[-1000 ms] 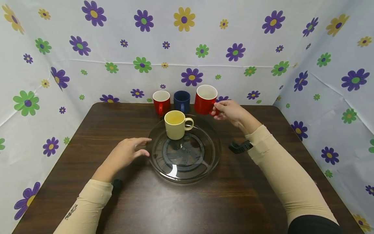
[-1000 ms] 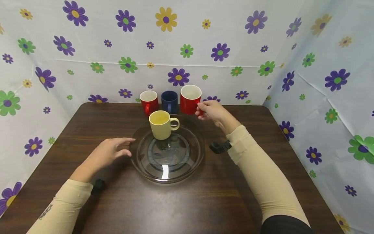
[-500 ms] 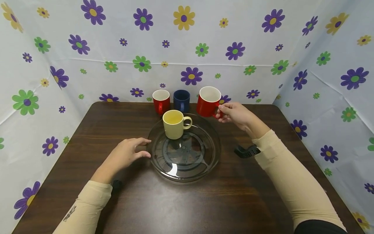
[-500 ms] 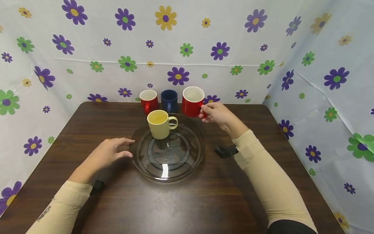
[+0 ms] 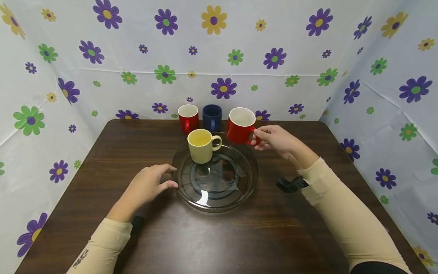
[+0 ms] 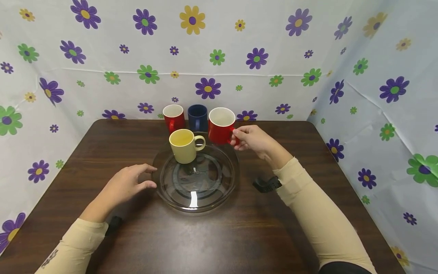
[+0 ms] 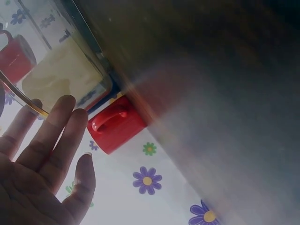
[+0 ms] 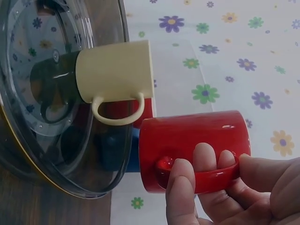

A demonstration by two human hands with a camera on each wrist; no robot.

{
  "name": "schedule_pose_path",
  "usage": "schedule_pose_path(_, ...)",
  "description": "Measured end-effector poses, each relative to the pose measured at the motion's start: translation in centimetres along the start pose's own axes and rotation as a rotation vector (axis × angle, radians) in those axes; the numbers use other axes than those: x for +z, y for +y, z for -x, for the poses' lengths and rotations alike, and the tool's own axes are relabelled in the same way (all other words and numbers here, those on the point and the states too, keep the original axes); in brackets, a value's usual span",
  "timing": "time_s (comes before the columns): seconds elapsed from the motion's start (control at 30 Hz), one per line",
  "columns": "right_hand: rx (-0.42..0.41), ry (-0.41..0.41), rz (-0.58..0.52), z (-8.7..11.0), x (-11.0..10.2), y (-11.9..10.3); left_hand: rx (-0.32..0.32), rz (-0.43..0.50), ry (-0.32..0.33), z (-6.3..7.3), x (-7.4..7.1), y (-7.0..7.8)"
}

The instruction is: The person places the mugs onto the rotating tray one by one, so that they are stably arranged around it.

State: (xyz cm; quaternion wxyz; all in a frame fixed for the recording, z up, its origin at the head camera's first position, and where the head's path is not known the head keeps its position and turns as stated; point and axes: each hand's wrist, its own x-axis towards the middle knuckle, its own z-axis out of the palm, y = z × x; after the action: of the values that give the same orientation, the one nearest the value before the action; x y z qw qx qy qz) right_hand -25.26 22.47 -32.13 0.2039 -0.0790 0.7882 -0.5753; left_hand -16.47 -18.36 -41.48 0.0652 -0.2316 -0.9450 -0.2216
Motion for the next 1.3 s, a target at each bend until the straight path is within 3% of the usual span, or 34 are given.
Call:
schedule_pose_path(0.6, 0.008, -0.068, -0.013, -0.2, 0.9, 1.0, -0.006, -0.015, -0.025, 0.7, -0.1, 0.7)
schedule_pose_path(1.3, 0.088, -0.134, 0.121, -1.2, 2.5, 2.2, 0.07, -0.001, -0.018, 1.4, 0.0, 1.4)
